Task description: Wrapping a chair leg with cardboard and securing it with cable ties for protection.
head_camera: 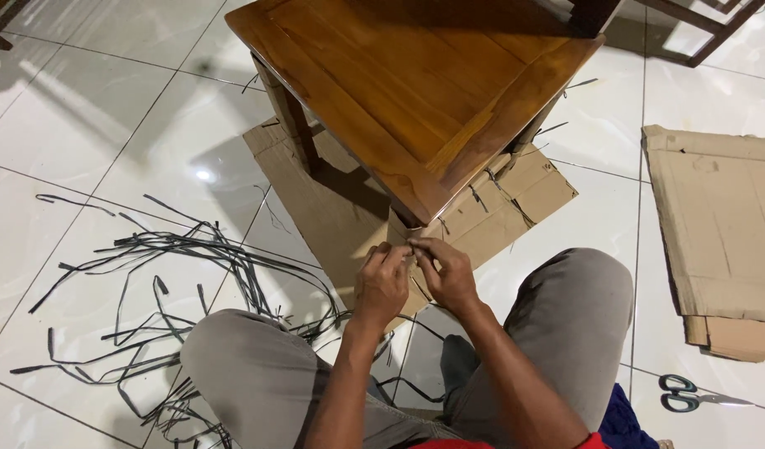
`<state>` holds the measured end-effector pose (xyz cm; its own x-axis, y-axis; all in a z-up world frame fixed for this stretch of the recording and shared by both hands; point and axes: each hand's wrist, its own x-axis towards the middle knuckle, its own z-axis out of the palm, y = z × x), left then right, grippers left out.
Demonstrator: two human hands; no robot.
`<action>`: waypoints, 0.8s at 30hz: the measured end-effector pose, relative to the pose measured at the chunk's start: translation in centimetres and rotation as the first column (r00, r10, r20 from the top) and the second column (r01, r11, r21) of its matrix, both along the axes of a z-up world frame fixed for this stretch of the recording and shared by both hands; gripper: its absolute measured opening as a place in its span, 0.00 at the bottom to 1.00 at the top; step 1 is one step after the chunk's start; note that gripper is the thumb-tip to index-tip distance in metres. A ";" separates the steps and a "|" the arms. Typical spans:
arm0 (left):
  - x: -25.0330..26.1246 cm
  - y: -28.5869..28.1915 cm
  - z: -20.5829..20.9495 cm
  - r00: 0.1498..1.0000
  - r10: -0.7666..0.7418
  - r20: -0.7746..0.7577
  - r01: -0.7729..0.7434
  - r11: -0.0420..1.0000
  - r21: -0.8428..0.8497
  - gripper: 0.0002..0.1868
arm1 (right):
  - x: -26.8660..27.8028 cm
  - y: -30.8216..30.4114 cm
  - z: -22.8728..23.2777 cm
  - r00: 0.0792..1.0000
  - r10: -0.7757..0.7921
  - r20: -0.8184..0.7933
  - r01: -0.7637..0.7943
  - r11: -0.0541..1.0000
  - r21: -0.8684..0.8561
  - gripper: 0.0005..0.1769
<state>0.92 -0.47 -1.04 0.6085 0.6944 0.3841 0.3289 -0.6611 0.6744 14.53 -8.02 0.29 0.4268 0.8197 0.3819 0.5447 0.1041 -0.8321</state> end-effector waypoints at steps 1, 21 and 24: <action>0.0 0.1 -0.5 1.000 -0.004 0.012 0.004 1.000 -0.027 0.10 | 0.0 0.1 0.0 0.995 -0.007 0.097 0.004 1.000 0.031 0.08; -0.2 -0.7 3.0 0.986 0.002 0.166 -0.004 1.000 0.008 0.12 | -0.6 1.2 -1.3 0.872 -0.252 0.419 0.138 0.949 0.283 0.09; -0.2 -0.2 2.7 0.976 0.054 0.210 -0.055 0.999 -0.002 0.11 | -0.7 1.2 -1.6 0.905 -0.233 0.357 0.132 0.950 0.284 0.09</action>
<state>0.74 -0.65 1.69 0.4757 0.7223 0.5021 0.2159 -0.6492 0.7294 13.80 -6.78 -1.36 0.3398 0.5993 0.7248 0.8438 0.1461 -0.5164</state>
